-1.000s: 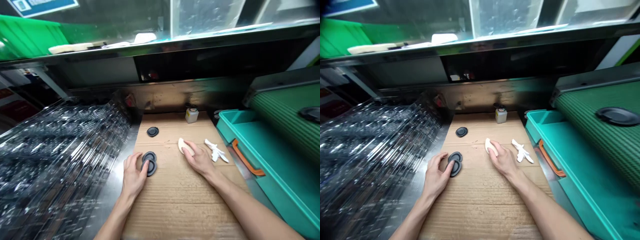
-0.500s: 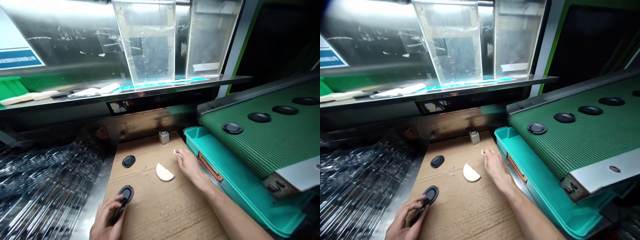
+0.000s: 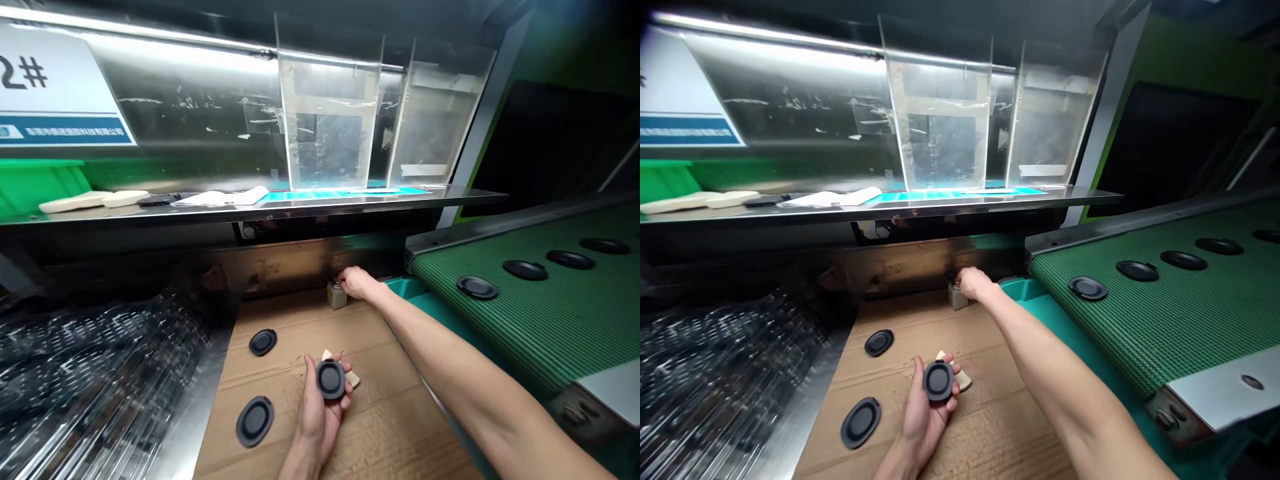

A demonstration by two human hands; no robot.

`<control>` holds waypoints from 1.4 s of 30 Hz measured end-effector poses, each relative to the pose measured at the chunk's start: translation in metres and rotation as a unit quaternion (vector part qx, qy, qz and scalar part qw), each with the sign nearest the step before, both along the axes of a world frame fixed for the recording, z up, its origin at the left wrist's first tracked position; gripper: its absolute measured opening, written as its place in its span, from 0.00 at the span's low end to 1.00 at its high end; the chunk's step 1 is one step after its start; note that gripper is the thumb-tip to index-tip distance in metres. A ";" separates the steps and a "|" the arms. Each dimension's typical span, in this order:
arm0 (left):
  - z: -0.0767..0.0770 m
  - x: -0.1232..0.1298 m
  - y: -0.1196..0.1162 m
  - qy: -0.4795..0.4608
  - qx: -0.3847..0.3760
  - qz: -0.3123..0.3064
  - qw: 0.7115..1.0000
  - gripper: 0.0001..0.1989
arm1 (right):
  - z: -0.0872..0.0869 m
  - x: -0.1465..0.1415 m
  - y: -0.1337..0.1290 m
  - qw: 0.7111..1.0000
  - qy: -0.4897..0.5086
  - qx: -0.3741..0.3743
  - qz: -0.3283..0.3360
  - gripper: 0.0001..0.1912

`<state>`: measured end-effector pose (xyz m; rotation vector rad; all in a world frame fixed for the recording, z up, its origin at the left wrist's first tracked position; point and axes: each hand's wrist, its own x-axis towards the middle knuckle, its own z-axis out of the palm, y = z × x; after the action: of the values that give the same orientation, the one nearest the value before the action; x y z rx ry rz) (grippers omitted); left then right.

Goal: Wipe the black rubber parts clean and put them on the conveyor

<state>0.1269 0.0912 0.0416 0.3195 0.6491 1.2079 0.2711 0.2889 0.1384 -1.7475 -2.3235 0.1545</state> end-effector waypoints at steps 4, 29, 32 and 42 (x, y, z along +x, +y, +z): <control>-0.001 -0.015 0.001 -0.039 0.005 0.007 0.999 0.21 | 0.012 0.005 0.000 1.000 0.001 -0.009 -0.006 0.11; -0.007 -0.016 -0.001 -0.131 -0.042 0.118 0.983 0.16 | -0.088 -0.072 -0.191 0.975 0.179 0.115 0.067 0.10; -0.008 -0.014 -0.002 -0.125 -0.036 0.116 0.985 0.15 | -0.091 -0.070 -0.189 0.968 0.206 0.116 0.086 0.09; -0.009 -0.011 -0.003 -0.109 -0.019 0.121 0.986 0.15 | -0.090 -0.072 -0.186 0.960 0.255 0.097 0.064 0.06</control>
<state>0.1162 0.0881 0.0325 0.0740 0.5296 1.4371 0.1995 0.1032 0.0489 -1.2770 -1.9916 0.3412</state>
